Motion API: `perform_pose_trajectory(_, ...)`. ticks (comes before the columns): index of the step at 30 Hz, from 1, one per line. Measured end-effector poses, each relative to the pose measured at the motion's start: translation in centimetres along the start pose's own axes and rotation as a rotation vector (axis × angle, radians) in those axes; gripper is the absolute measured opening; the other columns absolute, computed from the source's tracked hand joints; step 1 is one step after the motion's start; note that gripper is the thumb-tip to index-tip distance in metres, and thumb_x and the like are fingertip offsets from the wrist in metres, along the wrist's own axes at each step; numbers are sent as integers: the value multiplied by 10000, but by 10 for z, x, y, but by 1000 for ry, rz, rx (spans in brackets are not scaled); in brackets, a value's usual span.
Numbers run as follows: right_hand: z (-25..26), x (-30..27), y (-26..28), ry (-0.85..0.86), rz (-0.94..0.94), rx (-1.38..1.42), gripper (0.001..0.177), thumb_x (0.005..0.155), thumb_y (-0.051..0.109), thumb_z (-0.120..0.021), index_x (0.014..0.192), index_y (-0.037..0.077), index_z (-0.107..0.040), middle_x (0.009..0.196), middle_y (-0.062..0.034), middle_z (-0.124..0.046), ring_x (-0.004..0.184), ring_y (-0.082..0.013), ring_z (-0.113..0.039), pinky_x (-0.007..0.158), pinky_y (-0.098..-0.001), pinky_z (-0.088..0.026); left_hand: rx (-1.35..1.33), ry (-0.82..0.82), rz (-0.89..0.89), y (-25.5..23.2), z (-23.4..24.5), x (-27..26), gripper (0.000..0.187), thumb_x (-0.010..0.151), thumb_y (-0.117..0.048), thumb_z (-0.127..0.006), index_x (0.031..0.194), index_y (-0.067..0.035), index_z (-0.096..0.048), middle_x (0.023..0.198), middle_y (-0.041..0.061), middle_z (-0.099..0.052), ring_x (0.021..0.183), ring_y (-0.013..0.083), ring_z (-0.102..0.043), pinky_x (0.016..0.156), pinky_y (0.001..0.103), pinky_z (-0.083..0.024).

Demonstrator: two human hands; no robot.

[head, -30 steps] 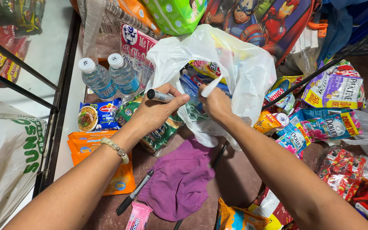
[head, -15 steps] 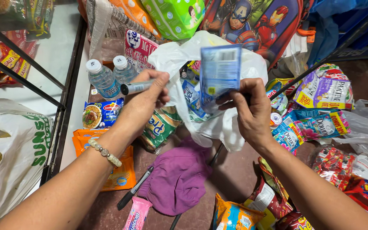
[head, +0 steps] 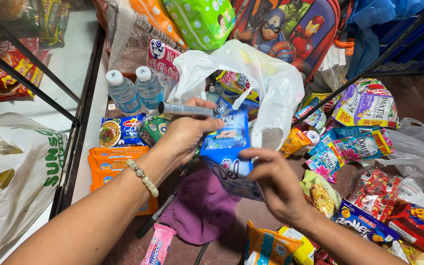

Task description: The person uses a black marker to write on the packaging of various grocery items, including toothpaste, detergent, shampoo, and soap. They pick up each item from a plastic bag, write on it, and place it on the table.

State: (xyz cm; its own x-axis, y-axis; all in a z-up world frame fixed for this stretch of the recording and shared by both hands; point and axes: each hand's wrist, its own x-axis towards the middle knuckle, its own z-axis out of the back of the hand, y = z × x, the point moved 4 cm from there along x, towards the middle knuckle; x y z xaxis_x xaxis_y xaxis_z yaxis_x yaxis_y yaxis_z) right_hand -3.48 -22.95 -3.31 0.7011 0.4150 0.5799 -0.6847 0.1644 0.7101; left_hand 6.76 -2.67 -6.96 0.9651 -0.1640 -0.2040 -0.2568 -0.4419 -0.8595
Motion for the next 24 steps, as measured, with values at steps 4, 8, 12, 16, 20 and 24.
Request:
perform_pose_trajectory(4, -4, -7, -49, -315, -672, 697, 294, 1052, 259, -522, 1265, 61, -566, 773, -91, -594, 644, -141, -576, 610, -267, -510, 272, -14, -292, -25, -9, -9, 414, 768, 44, -800, 1114, -61, -598, 868, 17, -605, 792, 112, -589, 701, 259, -527)
perform_pose_trajectory(8, -19, -14, -70, -33, -877, 822, 477, 921, 471, -598, 1190, 78, -623, 757, -7, -612, 517, -65, -488, 424, -203, -370, 460, -14, -379, -34, -32, -25, 384, 792, -28, -806, 1117, -60, -604, 856, -4, -624, 786, 79, -582, 709, 252, -521)
perform_pose_trajectory(12, -19, -16, -72, 229, -891, 886, 459, 957, 408, -696, 1257, 70, -618, 862, 44, -594, 578, -33, -416, 480, -210, -309, 368, -7, -455, -44, -45, -31, 336, 853, -129, -816, 1110, -45, -616, 918, 10, -662, 842, 74, -609, 755, 259, -548)
perform_pose_trajectory(16, -22, -21, -66, 316, -1031, 894, 446, 940, 456, -605, 1221, 110, -620, 879, 16, -671, 490, -50, -380, 424, -240, -278, 317, 16, -292, -46, -45, -31, 390, 926, -377, -710, 1114, -46, -627, 887, 19, -668, 817, 74, -613, 711, 271, -531)
perform_pose_trajectory(20, -15, -6, -59, 291, -929, 1001, 454, 1011, 512, -538, 1149, 85, -605, 707, -14, -583, 435, -72, -346, 431, -249, -279, 802, -129, -342, -62, -38, -35, 485, 968, -569, -544, 1196, -145, -603, 814, 8, -653, 657, 92, -624, 585, 286, -511)
perform_pose_trajectory(24, -4, 3, -56, 257, -901, 1048, 518, 1064, 561, -493, 1087, 54, -593, 561, -3, -496, 410, -87, -334, 427, -256, -278, 746, 35, -683, -79, -43, -52, 483, 1046, -553, -549, 1036, -70, -569, 827, 16, -600, 756, 54, -545, 647, 278, -467)
